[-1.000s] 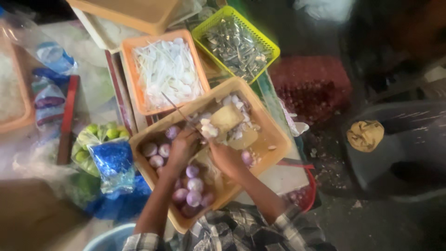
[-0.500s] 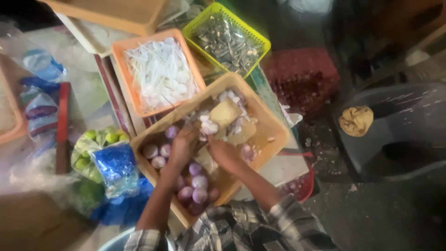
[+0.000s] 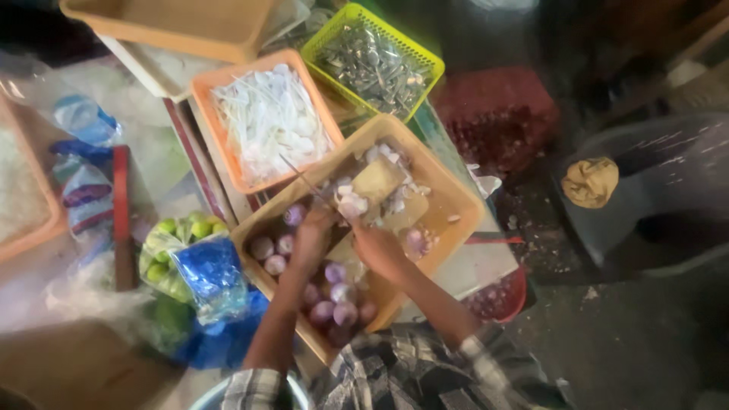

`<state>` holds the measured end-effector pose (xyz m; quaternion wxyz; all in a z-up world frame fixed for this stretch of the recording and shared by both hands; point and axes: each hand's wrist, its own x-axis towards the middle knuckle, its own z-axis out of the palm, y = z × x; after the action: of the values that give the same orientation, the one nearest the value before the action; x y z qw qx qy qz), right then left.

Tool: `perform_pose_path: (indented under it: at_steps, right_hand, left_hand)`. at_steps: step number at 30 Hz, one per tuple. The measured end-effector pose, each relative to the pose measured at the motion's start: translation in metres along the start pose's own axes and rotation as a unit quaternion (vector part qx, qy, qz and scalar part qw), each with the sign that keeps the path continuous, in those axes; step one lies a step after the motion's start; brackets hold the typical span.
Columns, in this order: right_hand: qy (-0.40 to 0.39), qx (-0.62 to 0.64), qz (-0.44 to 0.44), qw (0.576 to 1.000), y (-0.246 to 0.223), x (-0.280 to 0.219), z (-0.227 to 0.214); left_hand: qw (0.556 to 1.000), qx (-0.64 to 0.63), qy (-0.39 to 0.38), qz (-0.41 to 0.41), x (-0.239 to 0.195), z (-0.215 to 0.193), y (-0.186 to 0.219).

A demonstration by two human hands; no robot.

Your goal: The person chops onions and peels garlic by hand using a knife in a plastic bin.

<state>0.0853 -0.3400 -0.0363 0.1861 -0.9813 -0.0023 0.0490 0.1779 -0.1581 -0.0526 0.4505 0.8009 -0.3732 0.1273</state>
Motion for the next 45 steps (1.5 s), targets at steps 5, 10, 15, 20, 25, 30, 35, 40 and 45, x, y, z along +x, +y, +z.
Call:
perform_pose_path:
  at_steps: [5,10,15,20,25,30,35,40,45]
  right_hand:
    - [0.013,0.027,0.008,0.999,-0.010,-0.005,-0.002]
    - [0.045,0.013,-0.006,0.999,-0.018,0.000,0.000]
    - [0.021,0.084,0.012,0.996,-0.019,0.002,-0.004]
    - [-0.009,0.020,0.043,0.999,-0.023,-0.002,-0.007]
    - [-0.013,0.011,0.034,0.999,-0.025,0.000,-0.010]
    - [-0.024,0.035,0.055,0.998,-0.025,0.005,0.002]
    - [0.014,0.071,0.002,0.997,-0.015,-0.013,0.012]
    - [-0.040,0.083,-0.016,0.996,0.021,-0.018,0.022]
    - [0.049,0.090,0.053,0.993,0.104,-0.018,0.000]
  left_hand:
    - [0.999,-0.044,0.012,0.015,0.000,-0.008,0.006]
    - [0.998,-0.017,-0.036,-0.055,0.008,-0.018,0.018]
    - [0.997,-0.023,0.044,0.058,0.021,-0.018,0.021]
    - [1.000,-0.015,0.008,-0.010,0.010,-0.022,0.026]
    - [0.997,-0.012,-0.065,-0.036,0.009,-0.026,0.027]
    - [0.998,0.015,0.008,0.063,0.016,-0.022,0.024]
    - [0.999,0.029,0.001,-0.015,-0.014,-0.020,0.034]
    - [0.989,0.092,-0.033,-0.114,-0.077,0.016,0.072]
    - [0.973,0.163,-0.160,-0.036,-0.064,0.125,0.075]
